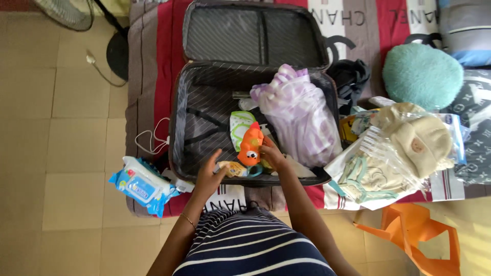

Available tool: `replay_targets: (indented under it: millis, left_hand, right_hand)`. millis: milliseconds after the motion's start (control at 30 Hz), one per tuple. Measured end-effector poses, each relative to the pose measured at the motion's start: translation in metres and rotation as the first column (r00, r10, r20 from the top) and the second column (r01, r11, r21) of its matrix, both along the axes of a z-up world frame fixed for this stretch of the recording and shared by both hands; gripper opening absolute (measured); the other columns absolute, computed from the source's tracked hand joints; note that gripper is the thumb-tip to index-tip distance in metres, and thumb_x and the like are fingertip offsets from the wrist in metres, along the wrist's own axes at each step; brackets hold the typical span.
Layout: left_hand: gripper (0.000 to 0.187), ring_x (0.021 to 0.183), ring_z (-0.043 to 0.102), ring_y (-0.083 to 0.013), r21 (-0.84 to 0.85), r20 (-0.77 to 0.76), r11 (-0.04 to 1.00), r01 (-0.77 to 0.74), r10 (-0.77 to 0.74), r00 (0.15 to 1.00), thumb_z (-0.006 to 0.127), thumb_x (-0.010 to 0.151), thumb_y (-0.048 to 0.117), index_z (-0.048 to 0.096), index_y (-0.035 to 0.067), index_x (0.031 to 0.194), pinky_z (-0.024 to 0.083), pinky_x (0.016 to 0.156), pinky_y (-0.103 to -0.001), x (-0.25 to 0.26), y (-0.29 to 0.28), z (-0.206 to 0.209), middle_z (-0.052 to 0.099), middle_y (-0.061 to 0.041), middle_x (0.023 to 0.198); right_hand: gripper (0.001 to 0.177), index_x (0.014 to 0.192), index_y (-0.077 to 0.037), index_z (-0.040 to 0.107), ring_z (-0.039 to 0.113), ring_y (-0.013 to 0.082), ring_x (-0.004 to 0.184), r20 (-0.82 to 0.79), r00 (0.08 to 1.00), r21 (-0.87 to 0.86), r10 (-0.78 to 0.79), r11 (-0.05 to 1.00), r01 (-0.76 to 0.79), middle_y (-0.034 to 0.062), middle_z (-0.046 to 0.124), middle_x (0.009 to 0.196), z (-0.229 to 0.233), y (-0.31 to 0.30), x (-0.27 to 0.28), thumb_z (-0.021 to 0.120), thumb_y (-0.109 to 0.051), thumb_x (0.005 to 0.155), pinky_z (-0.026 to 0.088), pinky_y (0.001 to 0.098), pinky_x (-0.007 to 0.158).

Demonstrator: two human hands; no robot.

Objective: Pack baby items and toiletries into a suitcase.

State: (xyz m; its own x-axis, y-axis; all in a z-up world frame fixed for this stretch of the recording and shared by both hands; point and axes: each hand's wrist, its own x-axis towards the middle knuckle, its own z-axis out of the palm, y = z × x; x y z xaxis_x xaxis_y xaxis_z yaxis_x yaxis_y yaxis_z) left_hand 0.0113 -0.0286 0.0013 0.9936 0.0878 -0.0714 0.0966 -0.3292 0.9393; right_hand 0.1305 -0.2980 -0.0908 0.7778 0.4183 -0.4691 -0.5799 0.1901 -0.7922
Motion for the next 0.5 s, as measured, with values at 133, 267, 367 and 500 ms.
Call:
replay_targets:
  millis: [133,267,367,500]
  left_hand:
    - [0.086,0.127,0.061,-0.0232,-0.293,-0.282,0.950,0.107,-0.193,0.940,0.075,0.085,0.031,0.030,0.009,0.155,0.050,0.105,-0.038,0.028,-0.034,0.038,0.049,-0.011,0.154]
    - [0.077,0.126,0.058,-0.0207,-0.311,0.071,0.947,0.085,-0.066,0.995,0.087,0.083,0.030,0.049,0.002,0.144,0.047,0.104,-0.034,0.050,-0.032,0.050,0.062,-0.014,0.136]
    - [0.069,0.112,0.064,-0.0171,-0.225,0.093,0.968,0.114,-0.095,0.991,0.090,0.079,0.030,0.061,0.002,0.135,0.054,0.091,-0.030,0.063,-0.019,0.082,0.068,-0.011,0.126]
    - [0.056,0.080,0.057,-0.0102,-0.381,-0.018,0.915,0.132,-0.150,0.989,0.084,0.084,0.018,0.069,0.006,0.137,0.051,0.067,-0.026,0.072,-0.005,0.128,0.064,-0.010,0.099]
  right_hand:
    - [0.085,0.155,-0.018,0.033,0.065,0.0220,0.124,0.060,0.986,0.395,-0.153,0.911,0.118,0.0068,0.058,0.142,0.103,0.026,-0.018,0.068,-0.001,0.079,0.059,0.0402,0.096]
    - [0.075,0.150,-0.014,0.034,0.065,0.0320,0.116,0.143,0.963,0.321,-0.230,0.931,0.175,0.0133,0.057,0.136,0.118,0.015,-0.031,0.068,-0.003,0.084,0.061,0.0497,0.085]
    - [0.056,0.142,-0.008,0.043,0.065,0.0333,0.117,0.145,0.956,0.407,-0.254,0.896,0.176,0.0150,0.060,0.135,0.138,-0.008,-0.033,0.067,-0.010,0.091,0.062,0.0514,0.086]
    - [0.055,0.141,-0.005,0.051,0.065,0.0273,0.114,0.231,0.968,0.207,-0.102,0.977,0.053,0.0128,0.060,0.134,0.162,-0.022,-0.032,0.070,-0.018,0.091,0.059,0.0470,0.084]
